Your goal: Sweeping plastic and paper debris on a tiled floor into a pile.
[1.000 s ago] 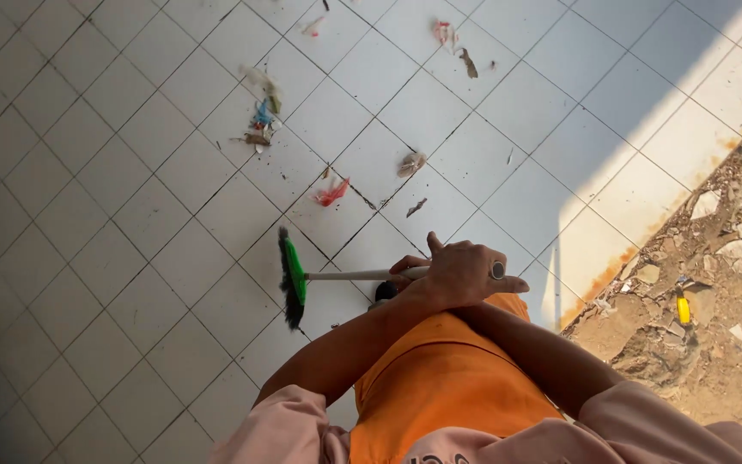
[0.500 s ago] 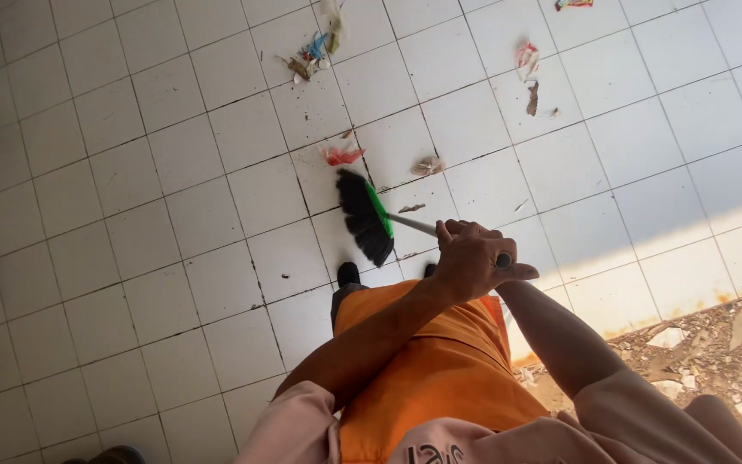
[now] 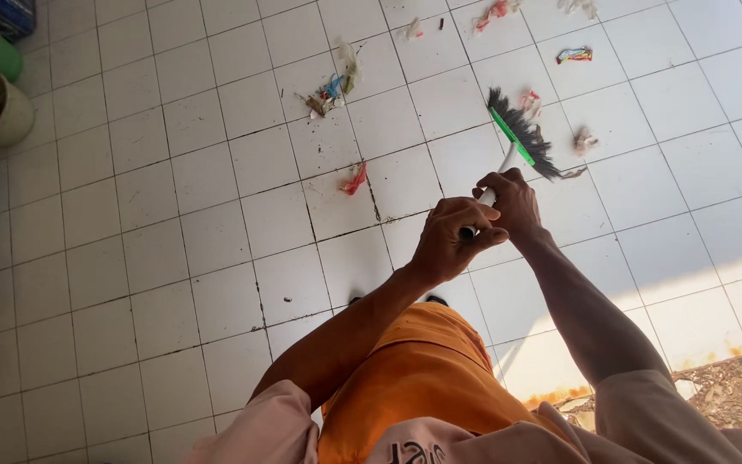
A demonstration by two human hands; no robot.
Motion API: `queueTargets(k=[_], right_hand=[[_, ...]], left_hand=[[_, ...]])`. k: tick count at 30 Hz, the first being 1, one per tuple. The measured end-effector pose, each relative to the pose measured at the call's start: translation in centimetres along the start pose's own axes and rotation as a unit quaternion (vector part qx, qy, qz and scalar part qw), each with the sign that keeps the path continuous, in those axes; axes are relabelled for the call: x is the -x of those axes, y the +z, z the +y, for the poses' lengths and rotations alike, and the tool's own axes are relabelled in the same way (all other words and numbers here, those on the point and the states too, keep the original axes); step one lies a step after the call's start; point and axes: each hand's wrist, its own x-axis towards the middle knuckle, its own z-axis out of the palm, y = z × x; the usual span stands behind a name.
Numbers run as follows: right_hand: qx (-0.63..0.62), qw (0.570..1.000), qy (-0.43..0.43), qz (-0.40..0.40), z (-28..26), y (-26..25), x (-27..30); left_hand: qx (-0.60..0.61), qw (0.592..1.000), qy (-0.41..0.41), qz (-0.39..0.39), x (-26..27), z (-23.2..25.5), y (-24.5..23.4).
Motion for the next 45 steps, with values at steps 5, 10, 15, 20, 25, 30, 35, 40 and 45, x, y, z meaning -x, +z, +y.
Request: queueTargets(k=[5,10,15,20,25,30,35,40,45], right_hand=[[-0.069,0.987,-0.143,0.025,-7.7,-0.3,1.5],[-0.107,0.977,-0.183,0.001,-19.0,2.6,5.2],[-0.422,0.863,-0.279,0.002,-26.3,7.7,4.9],[-0.107,0.962,-0.13,-0.213,-29.0,13.5,0.3],[-0.458,0.793,-0.254,-0.311,-21.7,31.0,-4.6],[-0.493,0.739,-0.127,-0.442,-17.4,32.8,-9.0],[-0.351,0.848,-0.116,-0.381,-14.7,21.4,-14.2],[-0.134,0.942,-0.119,-0.285,-10.8,13.1,-21.4],[0.117,0.96,-0.083,-0.242,-3.6,10.6,-27.6]], left_hand=[[-0.056,0.996,0.066,0.036,-0.1,7.0,-4.4],[-0.107,0.99,0.08,0.037,3.3,8.1,-9.0],[-0.156,0.987,-0.033,-0.001,4.4,7.3,-14.9],[-0.205,0.97,-0.12,0.053,4.1,4.2,-20.9],[-0.244,0.942,-0.213,0.088,4.8,-1.6,-22.6],[-0.228,0.921,-0.301,0.094,2.2,-5.6,-20.1],[-0.17,0.935,-0.307,0.049,-4.8,-8.0,-17.7],[-0.126,0.96,-0.247,0.037,-10.3,-12.2,-12.5],[-0.081,0.968,-0.237,-0.028,-15.8,-14.6,-9.4]])
